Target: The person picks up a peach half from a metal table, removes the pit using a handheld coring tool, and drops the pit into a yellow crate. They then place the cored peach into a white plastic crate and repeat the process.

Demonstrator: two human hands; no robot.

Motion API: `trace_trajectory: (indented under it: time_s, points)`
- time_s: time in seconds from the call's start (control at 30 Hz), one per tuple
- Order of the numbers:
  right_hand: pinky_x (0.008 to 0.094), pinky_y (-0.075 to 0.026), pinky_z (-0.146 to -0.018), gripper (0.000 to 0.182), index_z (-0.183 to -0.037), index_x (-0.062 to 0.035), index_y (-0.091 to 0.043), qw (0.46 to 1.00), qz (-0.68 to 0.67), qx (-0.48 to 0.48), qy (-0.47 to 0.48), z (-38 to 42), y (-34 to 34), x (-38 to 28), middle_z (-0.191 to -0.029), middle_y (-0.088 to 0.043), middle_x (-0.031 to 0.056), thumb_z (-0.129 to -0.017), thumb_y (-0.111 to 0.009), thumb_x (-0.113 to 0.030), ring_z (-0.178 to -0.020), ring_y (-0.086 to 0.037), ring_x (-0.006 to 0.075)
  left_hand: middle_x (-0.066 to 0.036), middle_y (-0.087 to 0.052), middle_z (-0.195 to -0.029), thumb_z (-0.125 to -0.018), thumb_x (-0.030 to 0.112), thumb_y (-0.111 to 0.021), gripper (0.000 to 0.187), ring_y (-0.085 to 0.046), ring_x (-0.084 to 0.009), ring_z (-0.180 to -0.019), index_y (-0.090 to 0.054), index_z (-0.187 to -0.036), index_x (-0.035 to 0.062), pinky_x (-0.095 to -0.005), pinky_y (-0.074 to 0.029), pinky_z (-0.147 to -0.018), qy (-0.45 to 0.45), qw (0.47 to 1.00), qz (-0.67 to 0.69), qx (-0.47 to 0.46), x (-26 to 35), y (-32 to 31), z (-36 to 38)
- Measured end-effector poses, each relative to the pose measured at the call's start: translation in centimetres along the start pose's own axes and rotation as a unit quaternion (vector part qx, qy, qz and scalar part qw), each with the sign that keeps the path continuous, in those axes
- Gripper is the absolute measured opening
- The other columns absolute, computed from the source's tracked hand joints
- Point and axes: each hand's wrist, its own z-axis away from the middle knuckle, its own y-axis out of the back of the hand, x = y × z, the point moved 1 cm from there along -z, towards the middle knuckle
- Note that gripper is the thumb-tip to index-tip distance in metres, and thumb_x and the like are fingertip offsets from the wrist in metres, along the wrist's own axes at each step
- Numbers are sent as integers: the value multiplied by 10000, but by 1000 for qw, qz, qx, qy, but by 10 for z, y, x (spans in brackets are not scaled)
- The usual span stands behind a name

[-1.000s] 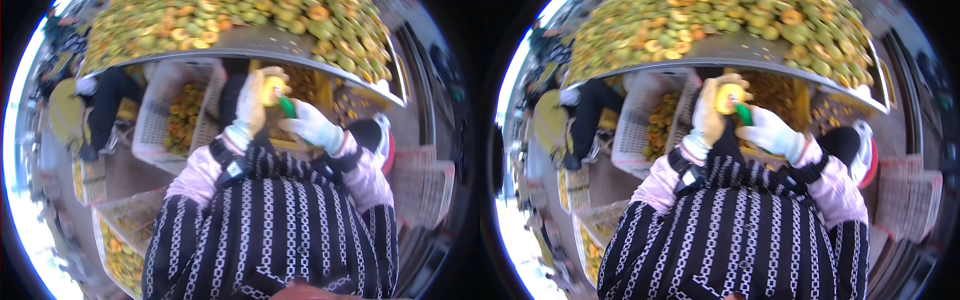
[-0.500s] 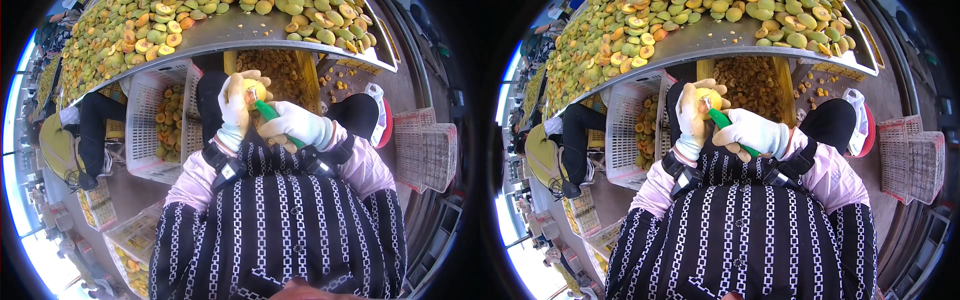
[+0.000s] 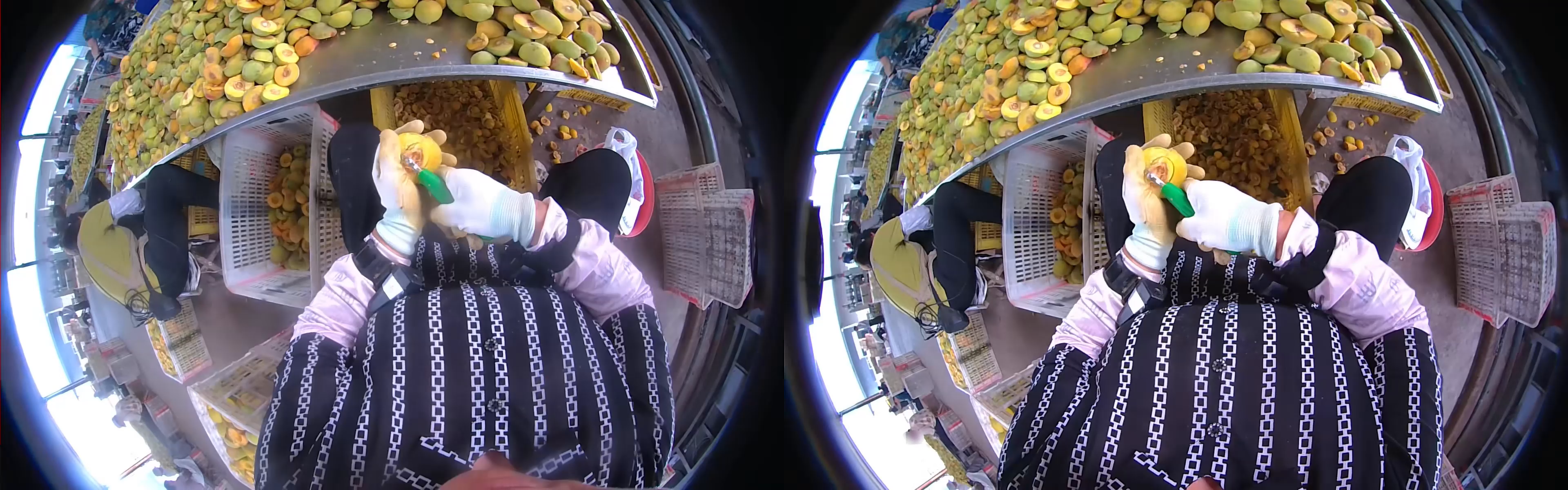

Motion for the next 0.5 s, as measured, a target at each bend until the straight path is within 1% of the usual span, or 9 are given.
trace_trajectory:
  time_s: [0.03, 0.1, 0.2, 0.3, 0.37, 0.4, 0.43, 0.47, 0.5]
  points:
    - [262, -408, -349, 218, -916, 7, -469, 999, 42, 18, -4, -1, 2, 2, -565, -522, 57, -806, -605, -124, -353, -470, 140, -207, -635, -981, -961, 516, -396, 516, -656, -284, -680, -496, -1144, 44, -342, -551, -542, 6, 1000, 6, -2, -1, -1, 0]
    - [253, -396, -347, 160, -843, -7, -498, 999, -33, 12, -6, 0, 8, 1, -543, -505, 38, -814, -593, -133, -358, -465, 131, -205, -637, -983, -959, 522, -398, 521, -656, -282, -672, -502, -1143, 46, -334, -550, -529, 0, 1000, -12, -18, -1, -1, -8]
    - [228, -355, -341, 215, -695, -66, -509, 952, -259, -160, 32, 2, 10, 7, -505, -466, 0, -866, -565, -183, -343, -437, 110, -204, -640, -991, -953, 535, -403, 532, -657, -277, -663, -513, -1148, 53, -318, -549, -505, -16, 999, -18, -34, 0, -10, -12]
    - [227, -339, -338, 221, -712, -62, -518, 907, -366, -186, 93, -7, 5, 16, -509, -465, -7, -880, -574, -192, -339, -426, 100, -204, -641, -1008, -947, 547, -413, 541, -665, -274, -672, -525, -1164, 64, -302, -552, -488, -17, 999, 11, -41, 2, -21, -17]
    - [223, -344, -370, 173, -768, -57, -529, 916, -365, -144, 84, -5, 2, 13, -508, -475, -7, -873, -580, -185, -350, -437, 101, -207, -650, -960, -964, 474, -433, 481, -656, -257, -598, -530, -1131, 34, -279, -531, -460, -34, 999, 23, -23, -1, -22, -22]
    - [225, -357, -389, 162, -787, -49, -533, 959, -245, -60, 128, -1, -1, 6, -512, -484, -2, -867, -577, -182, -364, -451, 105, -211, -646, -970, -962, 467, -446, 475, -658, -268, -590, -528, -1133, 32, -255, -526, -441, -10, 997, 77, -25, -8, -18, -26]
    - [226, -371, -407, 154, -806, -40, -536, 978, -120, 24, 167, 1, -5, -1, -515, -494, 3, -860, -574, -180, -378, -465, 109, -188, -643, -970, -945, 472, -482, 476, -654, -282, -643, -528, -1132, 37, -307, -553, -525, -12, 994, 87, -60, -16, -6, -32]
    - [227, -397, -443, 170, -861, -29, -534, 972, -78, 82, 206, 0, -8, -3, -563, -532, 22, -843, -585, -190, -404, -486, 113, -187, -641, -995, -941, 493, -470, 492, -649, -289, -735, -532, -1158, 56, -336, -553, -611, 45, 983, 178, -27, -33, 11, -40]
    - [235, -398, -418, 211, -903, -36, -518, 936, -113, 210, 260, -18, -2, 19, -601, -543, 25, -848, -604, -221, -412, -490, 106, -187, -639, -1019, -938, 513, -457, 510, -645, -295, -827, -536, -1185, 75, -364, -553, -697, 102, 959, 266, 6, -48, 21, -45]
